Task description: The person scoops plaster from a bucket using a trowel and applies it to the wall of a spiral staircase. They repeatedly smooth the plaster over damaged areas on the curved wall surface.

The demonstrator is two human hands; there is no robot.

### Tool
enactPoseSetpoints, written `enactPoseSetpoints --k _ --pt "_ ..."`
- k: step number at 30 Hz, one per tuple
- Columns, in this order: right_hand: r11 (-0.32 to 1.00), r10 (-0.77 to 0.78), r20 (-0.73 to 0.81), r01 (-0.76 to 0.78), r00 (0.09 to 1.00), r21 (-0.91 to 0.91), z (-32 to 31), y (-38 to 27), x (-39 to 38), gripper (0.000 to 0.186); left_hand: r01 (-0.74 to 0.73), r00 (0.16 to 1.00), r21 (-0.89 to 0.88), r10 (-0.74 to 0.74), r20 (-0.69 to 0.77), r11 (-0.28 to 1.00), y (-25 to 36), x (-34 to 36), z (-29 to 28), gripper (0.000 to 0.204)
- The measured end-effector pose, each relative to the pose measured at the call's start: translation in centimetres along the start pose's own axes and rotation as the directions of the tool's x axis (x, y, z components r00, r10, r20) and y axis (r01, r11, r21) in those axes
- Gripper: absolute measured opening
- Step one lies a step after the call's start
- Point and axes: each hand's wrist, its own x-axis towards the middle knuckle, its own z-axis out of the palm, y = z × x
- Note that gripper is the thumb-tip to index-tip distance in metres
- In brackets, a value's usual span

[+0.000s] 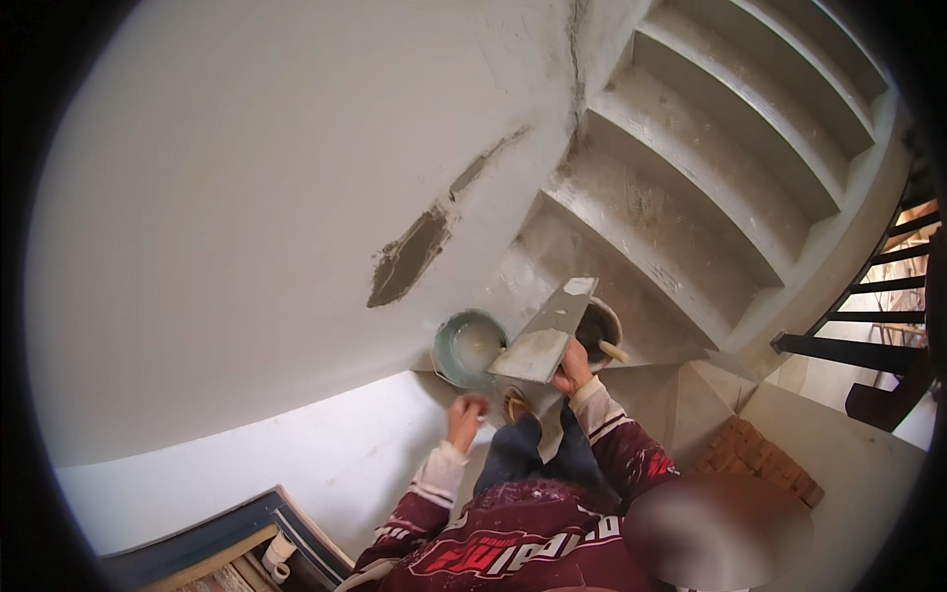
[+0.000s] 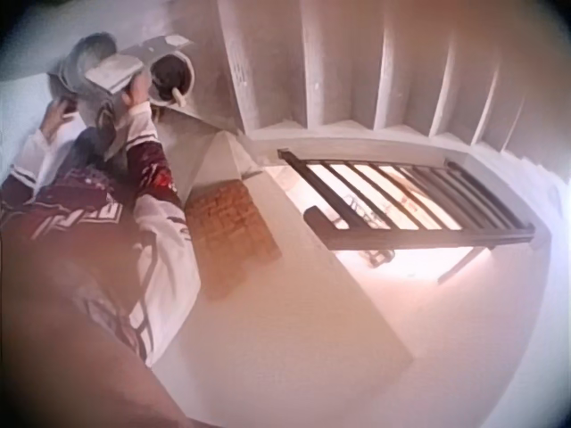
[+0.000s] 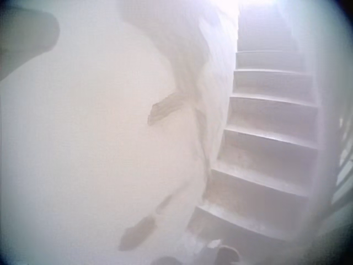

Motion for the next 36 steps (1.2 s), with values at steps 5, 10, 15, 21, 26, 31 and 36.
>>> enactPoseSetpoints --k 5,10,15,21,26,31,36 --pt "0.986 0.169 0.101 -0.169 0.98 -0.008 -3.3 -1.5 -1.1 0.024 0.481 0.75 -0.558 0.013 0.662 0.677 0.0 1.0 9.4 0.04" --pt "0.844 0.09 0.342 0.111 0.935 -0.525 -9.8 -2.8 -0.3 0.023 0.557 0.665 -0.588 0.109 0.739 0.587 -0.6 2.7 11.9 0.049" --pt "0.852 0.285 -0.098 -0.299 0.954 -0.43 -7.6 -1.0 -0.7 0.025 0.088 0.828 -0.546 0.243 0.505 0.833 -5.1 4.5 11.6 0.052" --pt "0.318 0.045 -0.099 -0.108 0.994 -0.942 -17.2 -3.9 8.7 0.05 0.504 0.845 -0.832 0.068 0.531 0.231 -5.6 7.8 11.3 0.046" --pt "-0.459 -0.141 0.151 0.071 0.978 -0.886 -16.7 -2.5 18.9 0.075 0.368 0.891 -0.911 0.209 0.403 0.186 -8.7 11.0 10.0 0.049" --pt "-0.84 0.182 0.18 0.248 0.967 -0.483 -20.2 -1.8 24.4 0.07 0.437 0.798 -0.891 0.404 0.448 0.125 -10.9 16.0 11.8 0.053" --pt "-0.773 0.326 0.34 0.456 0.882 -0.441 -18.4 -3.6 20.8 0.03 0.414 0.902 -0.908 0.103 0.418 0.063 -20.7 18.9 5.2 0.058"
